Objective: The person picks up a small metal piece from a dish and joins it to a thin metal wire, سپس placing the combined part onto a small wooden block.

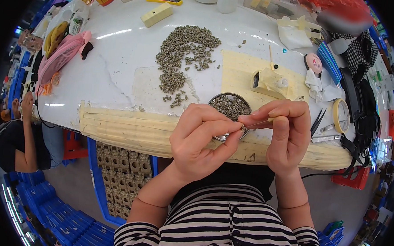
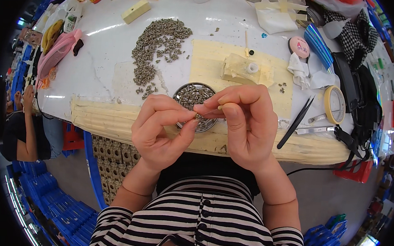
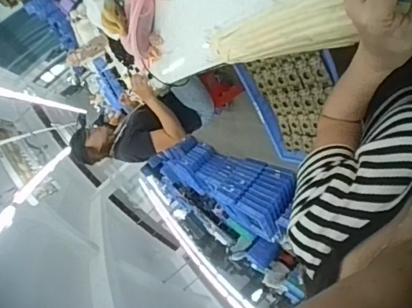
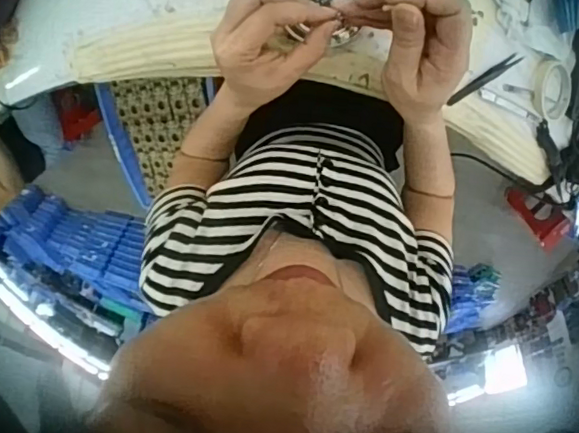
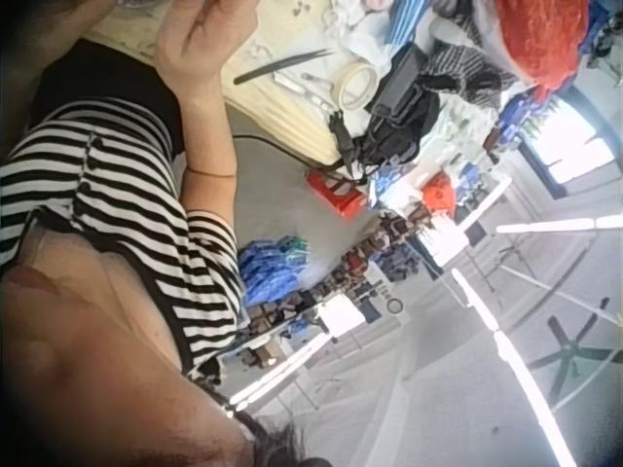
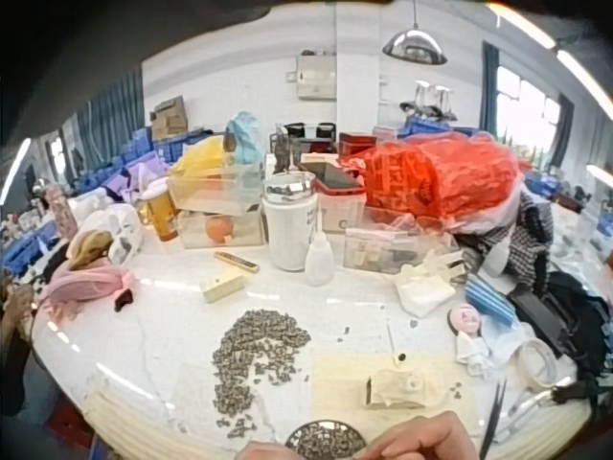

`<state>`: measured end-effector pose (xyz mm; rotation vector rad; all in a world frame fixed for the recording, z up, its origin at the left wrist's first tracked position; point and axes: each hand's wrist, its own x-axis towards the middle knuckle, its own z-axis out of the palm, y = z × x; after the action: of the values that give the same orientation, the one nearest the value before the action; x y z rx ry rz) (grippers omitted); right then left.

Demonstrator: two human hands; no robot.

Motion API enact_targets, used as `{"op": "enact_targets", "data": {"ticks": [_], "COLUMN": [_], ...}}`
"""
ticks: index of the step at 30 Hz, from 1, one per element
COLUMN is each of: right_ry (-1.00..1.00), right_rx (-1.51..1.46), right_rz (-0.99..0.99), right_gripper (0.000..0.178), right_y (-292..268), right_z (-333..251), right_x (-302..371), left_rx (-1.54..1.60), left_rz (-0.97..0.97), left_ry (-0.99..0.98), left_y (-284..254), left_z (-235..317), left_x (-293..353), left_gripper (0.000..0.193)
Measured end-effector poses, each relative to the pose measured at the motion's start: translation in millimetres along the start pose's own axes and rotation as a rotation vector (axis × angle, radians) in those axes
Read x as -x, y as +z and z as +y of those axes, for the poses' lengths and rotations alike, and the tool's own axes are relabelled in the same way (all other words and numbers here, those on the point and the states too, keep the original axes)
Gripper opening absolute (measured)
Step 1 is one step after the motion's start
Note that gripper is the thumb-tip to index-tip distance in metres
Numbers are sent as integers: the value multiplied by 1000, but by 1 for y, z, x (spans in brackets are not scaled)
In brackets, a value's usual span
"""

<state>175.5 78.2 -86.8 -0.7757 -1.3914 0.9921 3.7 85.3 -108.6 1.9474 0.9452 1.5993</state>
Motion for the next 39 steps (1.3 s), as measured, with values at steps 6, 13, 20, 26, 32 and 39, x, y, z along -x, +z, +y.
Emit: {"op": "enact_targets", "data": {"ticks": [6,13,20,26,32,39], "right_ry": [5,15,25,15,18,26], "right_rx": [-6,15,-4,19,25,13], "right_rz": [11,10,34,34,54,72], "right_gripper": [17,17,17,16,16,16], "right_y": [0,-2,-2,-3,-2,-1], "right_z": [0,1,2,3,3,3], "right_x": [0,0,2,2,2,2], "left_rx": [2,2,-3,-4,-5,-4], "left_rz": [-7,-10,-3,-8,-18,-12], "left_ry": [5,2,9,11,6,15], "left_y": [0,-1,0,0,-1,0], "left_z": [-1,0,-1,-1,0,0], "left_x": [0,0,1,0,0,0], "left_gripper": [22,23,24,24,24,24]}}
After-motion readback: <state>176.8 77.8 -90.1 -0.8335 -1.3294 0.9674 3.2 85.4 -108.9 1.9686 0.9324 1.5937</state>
